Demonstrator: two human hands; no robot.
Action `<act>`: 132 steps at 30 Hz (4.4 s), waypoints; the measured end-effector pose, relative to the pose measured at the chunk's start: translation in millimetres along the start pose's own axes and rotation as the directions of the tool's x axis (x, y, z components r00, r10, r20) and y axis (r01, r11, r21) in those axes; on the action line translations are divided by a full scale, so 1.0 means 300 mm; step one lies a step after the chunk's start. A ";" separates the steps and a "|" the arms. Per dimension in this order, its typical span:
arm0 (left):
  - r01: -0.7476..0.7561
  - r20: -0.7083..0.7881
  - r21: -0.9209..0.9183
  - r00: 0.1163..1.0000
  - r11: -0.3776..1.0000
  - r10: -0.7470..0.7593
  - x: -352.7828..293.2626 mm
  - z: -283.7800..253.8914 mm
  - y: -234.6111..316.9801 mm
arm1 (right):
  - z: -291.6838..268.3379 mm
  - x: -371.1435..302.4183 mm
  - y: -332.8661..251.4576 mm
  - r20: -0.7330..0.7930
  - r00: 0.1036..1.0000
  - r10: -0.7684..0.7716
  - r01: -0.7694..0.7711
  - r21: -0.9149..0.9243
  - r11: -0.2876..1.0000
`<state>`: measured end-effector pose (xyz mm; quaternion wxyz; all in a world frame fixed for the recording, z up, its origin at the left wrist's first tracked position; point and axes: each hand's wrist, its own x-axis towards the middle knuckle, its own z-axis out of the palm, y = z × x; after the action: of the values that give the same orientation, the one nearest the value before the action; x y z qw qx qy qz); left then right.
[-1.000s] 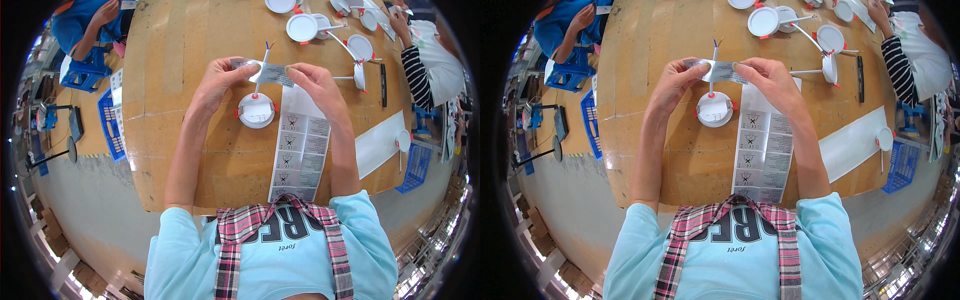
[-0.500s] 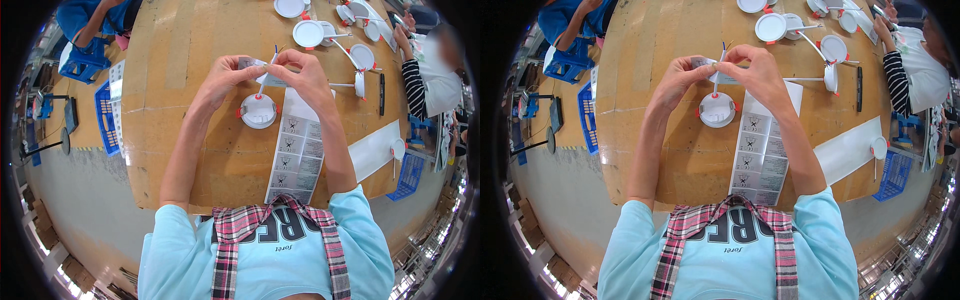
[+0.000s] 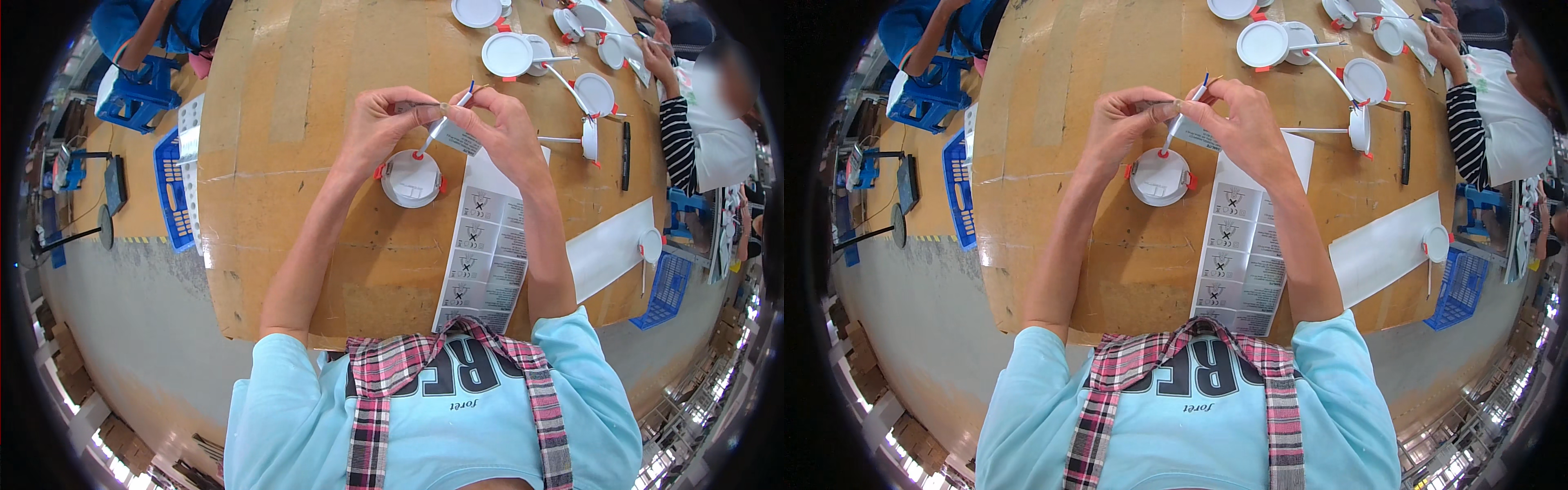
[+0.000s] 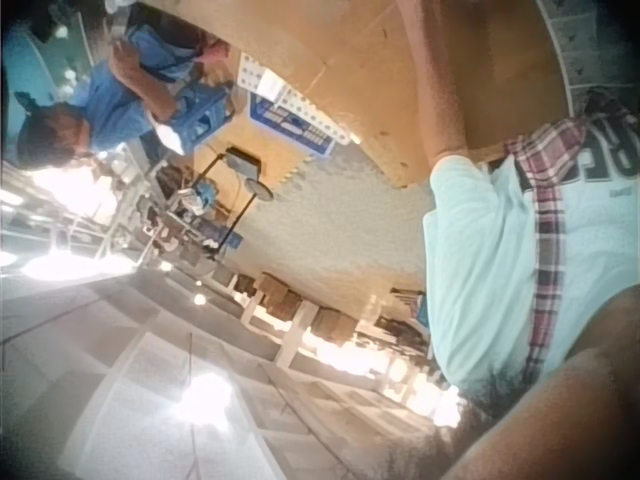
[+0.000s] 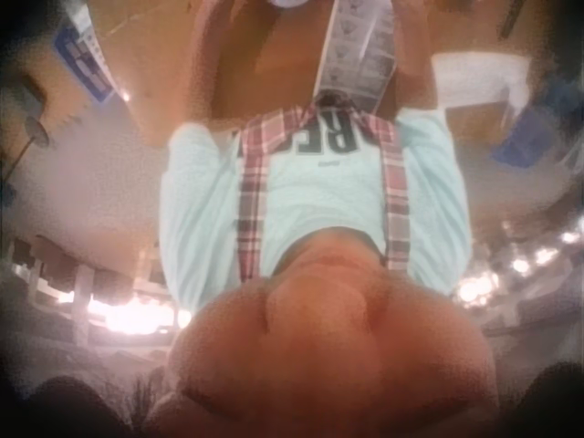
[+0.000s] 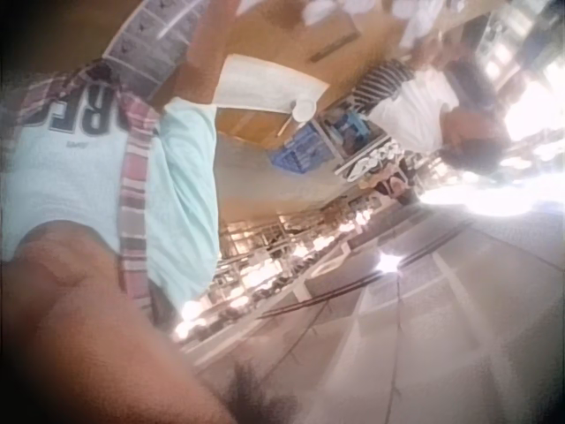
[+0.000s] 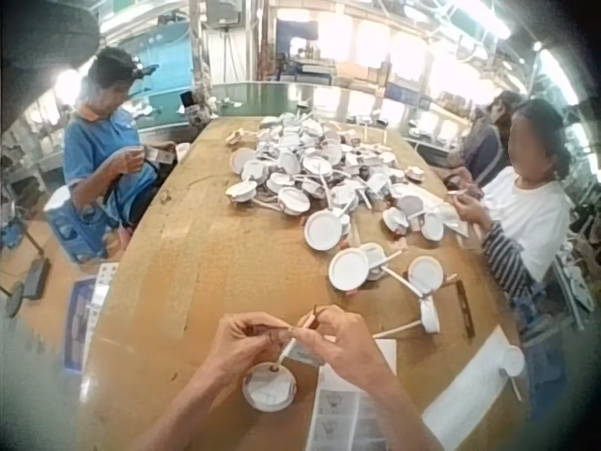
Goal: Manually attaching labels and tags to circular electronic light components on an assembly line.
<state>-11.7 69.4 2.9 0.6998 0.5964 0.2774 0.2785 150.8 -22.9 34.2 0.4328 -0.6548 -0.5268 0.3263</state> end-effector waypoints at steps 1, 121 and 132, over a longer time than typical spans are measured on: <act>-0.035 -0.009 -0.040 0.999 0.999 0.035 0.000 0.001 -0.005 | 0.000 0.000 0.000 0.000 1.000 0.000 0.000 0.001 1.000; 0.464 0.492 -0.392 0.836 0.794 -0.245 0.131 -0.025 -0.045 | -0.054 -0.026 -0.042 0.011 0.948 -0.319 0.319 -0.051 0.946; 0.160 0.194 -0.245 0.974 0.956 -0.113 0.072 -0.039 -0.026 | -0.044 -0.022 -0.020 -0.144 0.966 -0.214 0.209 -0.044 0.977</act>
<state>-4.8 91.7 -7.6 0.8112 0.5018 0.2158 0.2087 158.5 -32.0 44.8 0.4936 -0.6233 -0.5647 0.2215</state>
